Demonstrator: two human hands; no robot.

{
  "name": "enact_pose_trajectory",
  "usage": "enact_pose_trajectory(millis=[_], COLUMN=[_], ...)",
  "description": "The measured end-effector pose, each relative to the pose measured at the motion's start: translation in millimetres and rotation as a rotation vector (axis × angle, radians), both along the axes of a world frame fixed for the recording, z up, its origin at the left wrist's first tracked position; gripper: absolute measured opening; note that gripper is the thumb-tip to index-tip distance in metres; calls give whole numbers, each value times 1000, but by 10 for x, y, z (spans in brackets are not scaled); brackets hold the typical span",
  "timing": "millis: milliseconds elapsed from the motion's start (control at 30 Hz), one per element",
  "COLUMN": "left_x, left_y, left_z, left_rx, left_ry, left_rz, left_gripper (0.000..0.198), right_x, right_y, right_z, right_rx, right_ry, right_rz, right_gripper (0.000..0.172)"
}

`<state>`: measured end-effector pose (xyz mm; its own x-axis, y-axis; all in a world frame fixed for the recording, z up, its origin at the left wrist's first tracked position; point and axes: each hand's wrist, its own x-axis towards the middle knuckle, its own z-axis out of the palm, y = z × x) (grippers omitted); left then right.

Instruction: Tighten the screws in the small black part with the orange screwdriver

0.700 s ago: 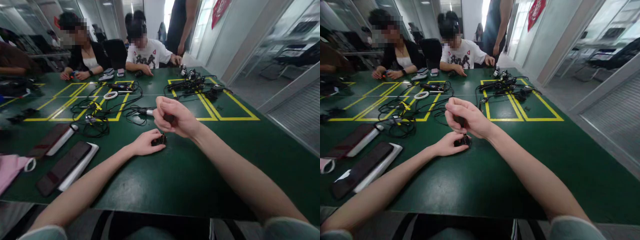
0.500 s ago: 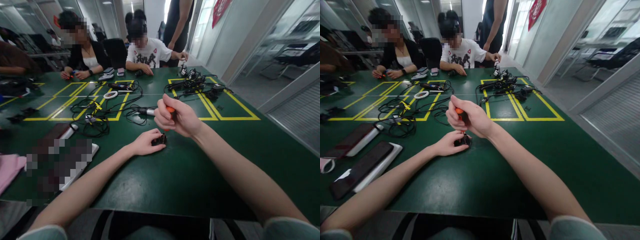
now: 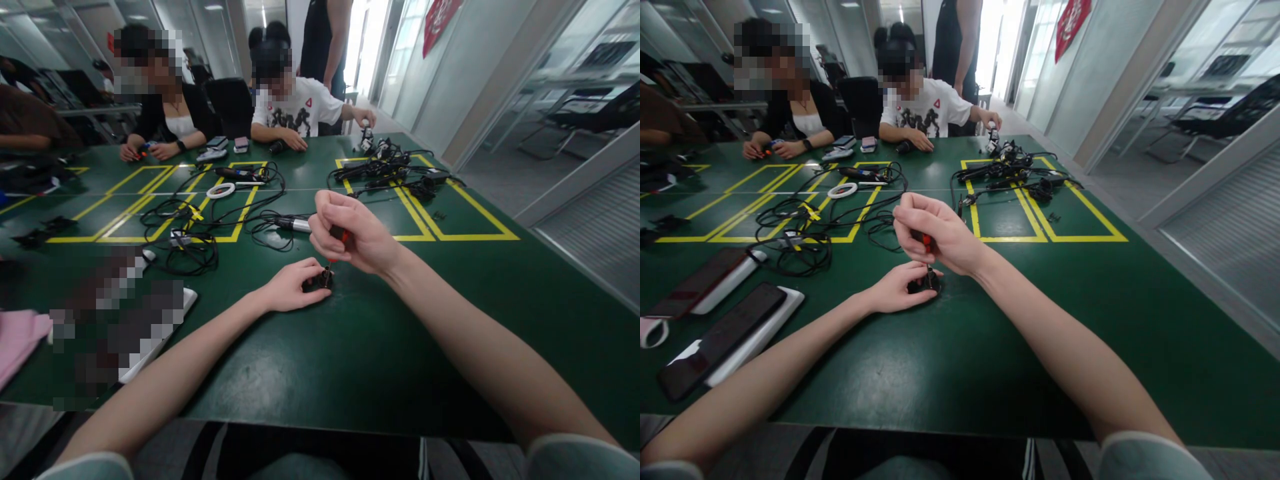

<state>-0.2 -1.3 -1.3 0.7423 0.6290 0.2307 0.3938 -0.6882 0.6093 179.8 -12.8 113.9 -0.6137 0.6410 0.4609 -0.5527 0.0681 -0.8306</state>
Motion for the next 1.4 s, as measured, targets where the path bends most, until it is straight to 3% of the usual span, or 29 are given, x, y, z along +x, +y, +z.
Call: enact_pose_trajectory(millis=[267,500,767,1000,1167,1400], left_x=[7,16,22,30,36,38], left_y=[2,-19,-4,-20,-28,-27], left_z=[-9,16,-31,16,35,47], left_rx=[-14,-12,9,-4,-13,-11], left_ry=[-1,-4,-9,1,-2,1], left_rz=[-8,-8,2,-7,-12,-13], left_gripper=[34,33,38,34,31,33], right_x=[-9,37,38,1,14,2], right_y=[-42,-59,-24,-64,-82,-38], right_z=[71,64,-2,67,65,21], right_rx=[-35,-27,6,-31,-38,6], right_ry=[-98,-91,-27,-80,-75,-28], right_rz=[-10,20,21,-63,-27,-78], right_gripper=[58,38,41,57,42,43])
